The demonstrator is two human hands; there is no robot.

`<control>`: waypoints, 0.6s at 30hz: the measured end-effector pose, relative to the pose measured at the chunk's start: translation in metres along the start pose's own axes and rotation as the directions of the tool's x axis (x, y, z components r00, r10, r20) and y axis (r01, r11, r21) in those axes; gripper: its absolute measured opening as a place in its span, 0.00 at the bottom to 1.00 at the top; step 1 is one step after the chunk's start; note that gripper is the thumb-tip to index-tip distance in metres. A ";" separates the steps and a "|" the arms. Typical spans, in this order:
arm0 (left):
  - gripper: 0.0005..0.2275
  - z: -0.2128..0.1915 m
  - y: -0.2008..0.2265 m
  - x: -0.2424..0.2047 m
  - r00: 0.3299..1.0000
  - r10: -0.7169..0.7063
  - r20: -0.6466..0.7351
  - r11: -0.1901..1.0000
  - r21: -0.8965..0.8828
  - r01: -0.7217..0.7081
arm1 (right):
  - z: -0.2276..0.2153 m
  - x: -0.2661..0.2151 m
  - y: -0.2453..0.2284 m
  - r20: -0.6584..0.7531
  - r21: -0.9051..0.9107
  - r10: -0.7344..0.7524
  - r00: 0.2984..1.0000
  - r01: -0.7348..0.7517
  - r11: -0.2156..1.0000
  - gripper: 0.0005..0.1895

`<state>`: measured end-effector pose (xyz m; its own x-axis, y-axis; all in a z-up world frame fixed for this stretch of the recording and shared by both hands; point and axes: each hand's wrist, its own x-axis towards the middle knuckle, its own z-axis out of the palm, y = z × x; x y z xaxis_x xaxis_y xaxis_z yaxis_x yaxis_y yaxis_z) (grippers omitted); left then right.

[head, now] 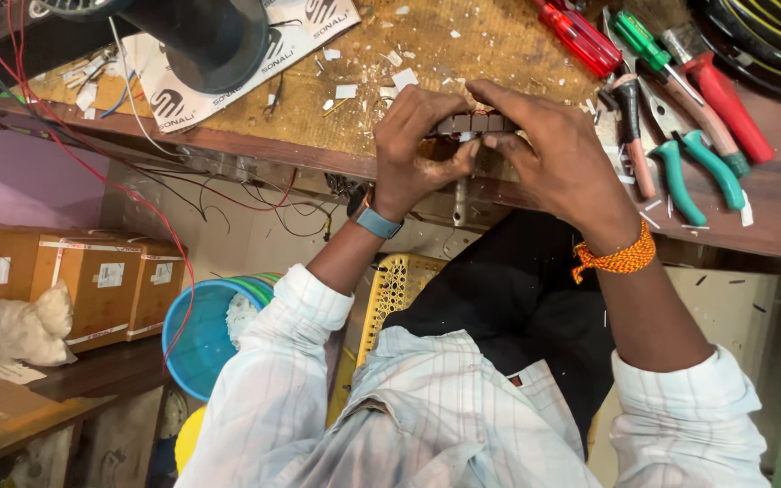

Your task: The person assembles a circular electrical component by inserting small white plastic pieces into slots around a copper-wound core. They use a screwdriver to press the pieces into place and scissors to trim excess material from the plastic pieces.

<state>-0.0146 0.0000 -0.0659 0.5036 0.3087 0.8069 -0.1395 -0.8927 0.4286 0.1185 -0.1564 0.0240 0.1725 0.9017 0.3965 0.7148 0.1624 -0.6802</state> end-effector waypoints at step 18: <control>0.17 0.002 -0.001 -0.006 0.990 -0.136 0.044 0.991 0.005 0.136 | -0.008 0.008 0.014 0.093 0.058 -0.007 0.996 0.002 0.998 0.28</control>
